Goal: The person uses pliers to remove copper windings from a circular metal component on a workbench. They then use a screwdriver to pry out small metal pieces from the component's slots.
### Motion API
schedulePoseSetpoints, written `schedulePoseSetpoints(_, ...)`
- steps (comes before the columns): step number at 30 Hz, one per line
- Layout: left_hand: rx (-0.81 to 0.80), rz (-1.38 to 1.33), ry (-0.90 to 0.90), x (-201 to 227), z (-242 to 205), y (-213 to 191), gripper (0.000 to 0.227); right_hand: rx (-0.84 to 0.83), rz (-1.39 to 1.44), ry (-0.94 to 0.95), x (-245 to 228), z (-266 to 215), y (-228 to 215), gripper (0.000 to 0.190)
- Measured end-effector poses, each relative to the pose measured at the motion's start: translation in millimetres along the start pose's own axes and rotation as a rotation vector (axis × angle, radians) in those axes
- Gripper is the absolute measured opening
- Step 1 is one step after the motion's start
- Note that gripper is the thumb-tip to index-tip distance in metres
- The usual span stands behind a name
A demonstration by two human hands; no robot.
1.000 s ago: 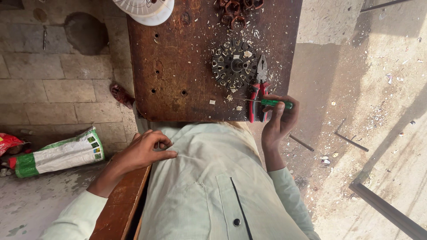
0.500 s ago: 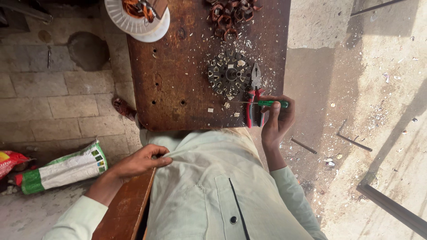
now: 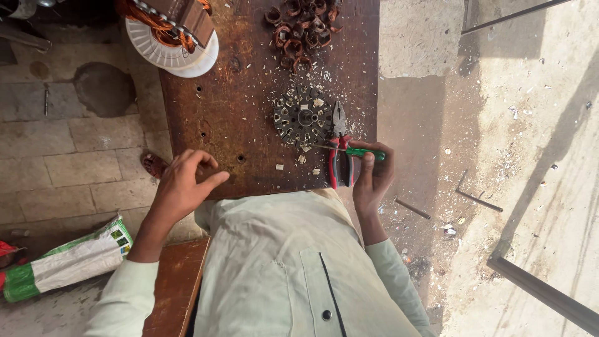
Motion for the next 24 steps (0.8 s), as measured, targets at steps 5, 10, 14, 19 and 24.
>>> schedulePoseSetpoints(5,0.110,-0.080,0.152,42,18,44,0.032,-0.099,-0.050,-0.047,-12,-5,1,0.023)
schedulePoseSetpoints(10,0.239,0.145,0.467,20,-15,67,0.032,-0.275,-0.259,-0.171,-42,2,10,0.013)
schedulePoseSetpoints(14,0.120,0.539,0.649,-21,-71,72,0.021,-0.410,-0.422,-0.239,-59,4,17,0.017)
schedulePoseSetpoints(19,0.411,0.455,0.408,-35,-47,24,0.021,-0.483,-0.459,-0.302,-67,6,23,0.022)
schedulePoseSetpoints(24,0.211,0.098,0.783,59,56,61,0.053,-0.419,-0.353,-0.325,-69,5,27,0.026)
Point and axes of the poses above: each hand's wrist, its own z-axis towards the middle knuckle, its own y-axis out of the palm, x = y × z, the point moved 9 cm from there along z, towards the middle knuckle, and after that the axes turned 11 degrees about -z, right-handed, at the moved point
